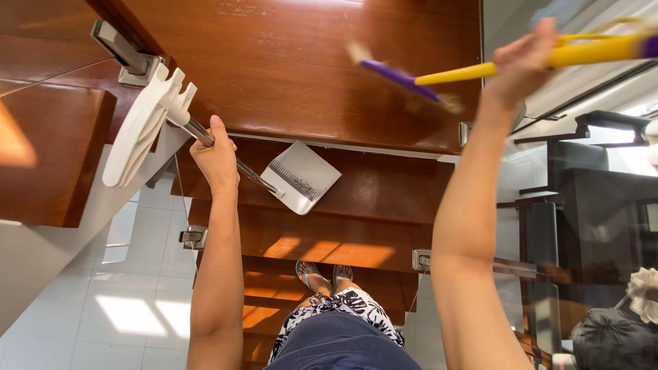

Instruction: The recorder is sweeping wooden stairs with a broom and a dustpan.

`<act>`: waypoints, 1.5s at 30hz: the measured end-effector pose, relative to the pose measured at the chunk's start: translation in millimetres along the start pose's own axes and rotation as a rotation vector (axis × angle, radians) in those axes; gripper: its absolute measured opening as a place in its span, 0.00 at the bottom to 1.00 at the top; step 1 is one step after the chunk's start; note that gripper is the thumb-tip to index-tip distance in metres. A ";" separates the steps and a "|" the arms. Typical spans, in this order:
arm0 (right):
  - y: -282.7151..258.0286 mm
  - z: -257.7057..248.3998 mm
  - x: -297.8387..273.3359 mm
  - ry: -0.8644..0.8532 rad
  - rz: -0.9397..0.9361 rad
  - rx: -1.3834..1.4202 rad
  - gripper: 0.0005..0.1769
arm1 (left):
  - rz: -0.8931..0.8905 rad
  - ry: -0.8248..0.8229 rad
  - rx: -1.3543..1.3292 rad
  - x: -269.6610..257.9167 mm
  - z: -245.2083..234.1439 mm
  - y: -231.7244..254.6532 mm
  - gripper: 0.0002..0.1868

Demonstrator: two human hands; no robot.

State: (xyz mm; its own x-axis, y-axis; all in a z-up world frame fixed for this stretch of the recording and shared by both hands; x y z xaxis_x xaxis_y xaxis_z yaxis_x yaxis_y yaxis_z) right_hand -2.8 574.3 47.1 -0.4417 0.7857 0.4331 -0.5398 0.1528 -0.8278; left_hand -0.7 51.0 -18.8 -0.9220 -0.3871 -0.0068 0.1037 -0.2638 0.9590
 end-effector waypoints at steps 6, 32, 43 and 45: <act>13.3 0.9 -38.5 -0.019 0.277 -0.044 0.18 | -0.019 -0.015 0.009 -24.8 18.5 -14.7 0.29; -36.2 -44.9 -18.1 -0.110 0.142 0.227 0.29 | 0.088 -0.250 0.243 -54.2 66.3 -60.0 0.17; -0.8 13.7 -143.5 -0.309 -0.125 0.058 0.18 | 0.085 -0.358 0.244 -31.7 70.7 -113.1 0.27; 16.7 4.9 -177.6 -0.483 -0.111 -0.172 0.26 | 0.221 -0.372 0.235 -32.3 67.2 -114.7 0.32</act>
State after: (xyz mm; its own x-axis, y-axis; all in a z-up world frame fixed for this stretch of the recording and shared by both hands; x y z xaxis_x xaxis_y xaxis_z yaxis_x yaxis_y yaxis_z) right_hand 63.2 434.3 -41.9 -0.6908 0.3994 0.6027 -0.4944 0.3472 -0.7968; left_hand -7.9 153.1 -109.6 -0.9626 -0.0584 0.2647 0.2645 0.0121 0.9643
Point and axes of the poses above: each hand's wrist, its own x-axis towards the middle knuckle, its own z-axis out of the palm, y = z × x, the point moved 1 cm from there along x, towards the middle knuckle, and after that the axes turned 10 degrees about -x, right-handed, at the moved point
